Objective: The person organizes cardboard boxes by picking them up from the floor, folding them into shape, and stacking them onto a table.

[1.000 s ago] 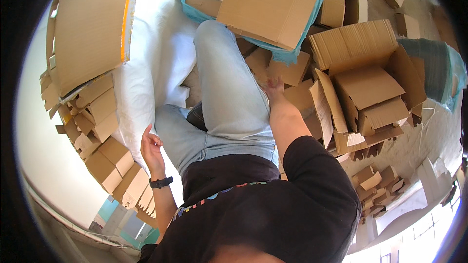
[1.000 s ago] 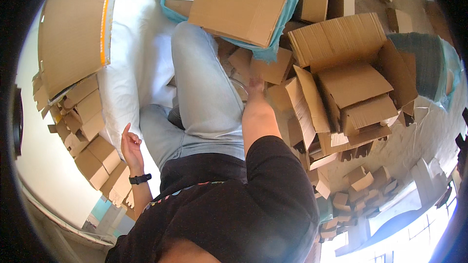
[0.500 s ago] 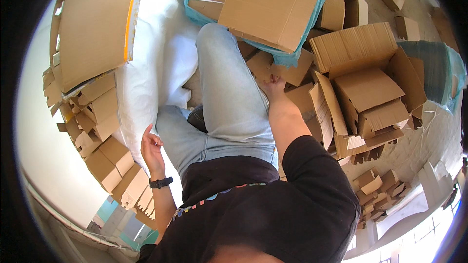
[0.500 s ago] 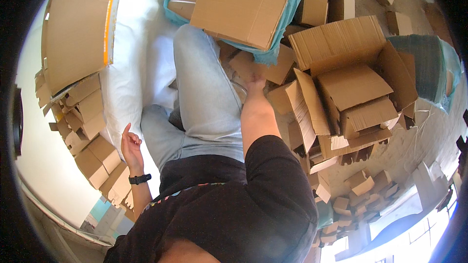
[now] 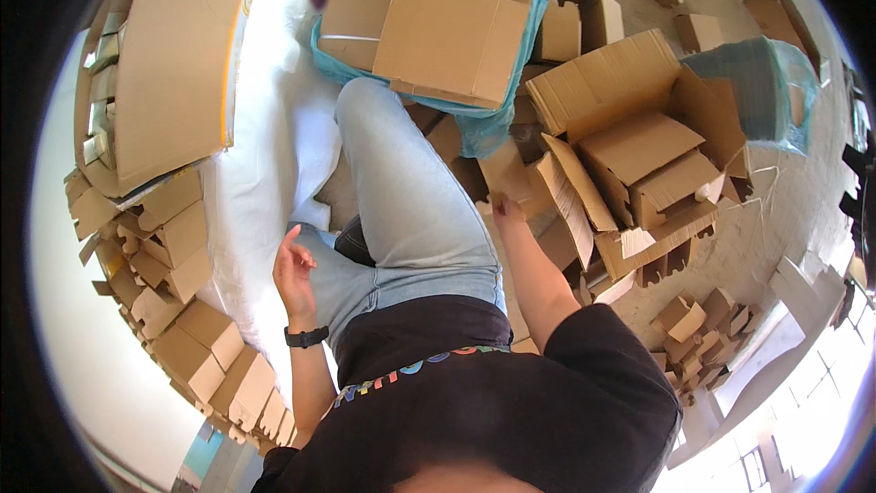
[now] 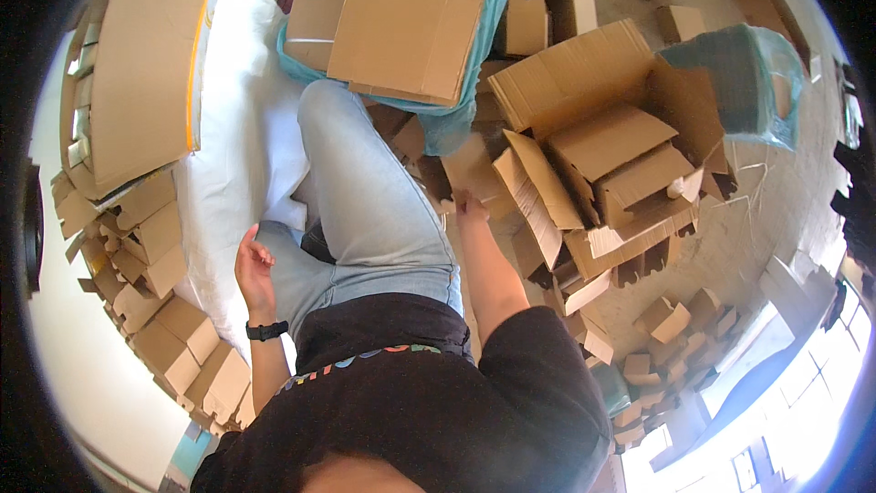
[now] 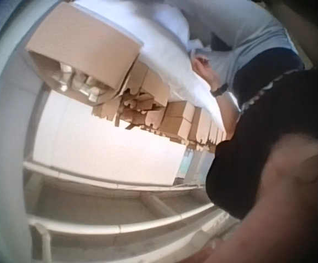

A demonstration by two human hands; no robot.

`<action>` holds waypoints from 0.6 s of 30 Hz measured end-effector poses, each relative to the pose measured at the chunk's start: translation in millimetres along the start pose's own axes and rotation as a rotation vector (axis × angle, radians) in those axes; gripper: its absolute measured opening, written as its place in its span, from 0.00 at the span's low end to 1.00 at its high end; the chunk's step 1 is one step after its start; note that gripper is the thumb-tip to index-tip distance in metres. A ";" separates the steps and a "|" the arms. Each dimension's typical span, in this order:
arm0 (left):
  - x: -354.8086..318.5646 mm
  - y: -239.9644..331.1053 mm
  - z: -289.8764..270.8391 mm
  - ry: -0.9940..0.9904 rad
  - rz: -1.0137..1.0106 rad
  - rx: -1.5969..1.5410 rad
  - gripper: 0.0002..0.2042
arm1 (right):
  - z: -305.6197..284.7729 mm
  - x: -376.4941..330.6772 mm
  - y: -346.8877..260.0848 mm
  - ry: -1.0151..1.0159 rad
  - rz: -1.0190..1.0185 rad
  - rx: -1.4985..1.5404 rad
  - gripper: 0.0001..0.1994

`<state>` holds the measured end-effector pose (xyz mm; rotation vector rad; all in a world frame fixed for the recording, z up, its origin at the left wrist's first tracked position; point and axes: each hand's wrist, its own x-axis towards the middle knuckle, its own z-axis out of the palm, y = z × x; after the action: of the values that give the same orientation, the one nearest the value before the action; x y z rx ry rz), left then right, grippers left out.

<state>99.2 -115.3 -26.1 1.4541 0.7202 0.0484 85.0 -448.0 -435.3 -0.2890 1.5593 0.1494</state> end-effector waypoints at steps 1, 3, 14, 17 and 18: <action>2.4 -2.6 2.0 -0.037 0.020 -0.012 0.21 | -6.9 -18.9 -9.8 -0.004 0.026 -0.011 0.11; 9.4 -7.0 7.1 -0.121 0.046 -0.030 0.21 | -10.1 -64.8 -27.9 0.038 0.033 -0.013 0.09; 30.8 12.8 49.4 -0.511 0.221 -0.115 0.21 | -32.4 -247.0 -51.1 -0.249 -0.331 -0.295 0.05; 35.4 17.7 49.1 -0.554 0.307 -0.127 0.19 | -28.9 -276.2 -49.3 -0.268 -0.355 -0.331 0.07; 35.1 19.1 45.9 -0.565 0.335 -0.118 0.18 | -25.6 -286.3 -46.4 -0.248 -0.378 -0.321 0.07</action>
<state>156.0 -137.0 -25.6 1.3708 0.0113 -0.0606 69.8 -474.4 -145.7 -0.7825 1.2073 0.1328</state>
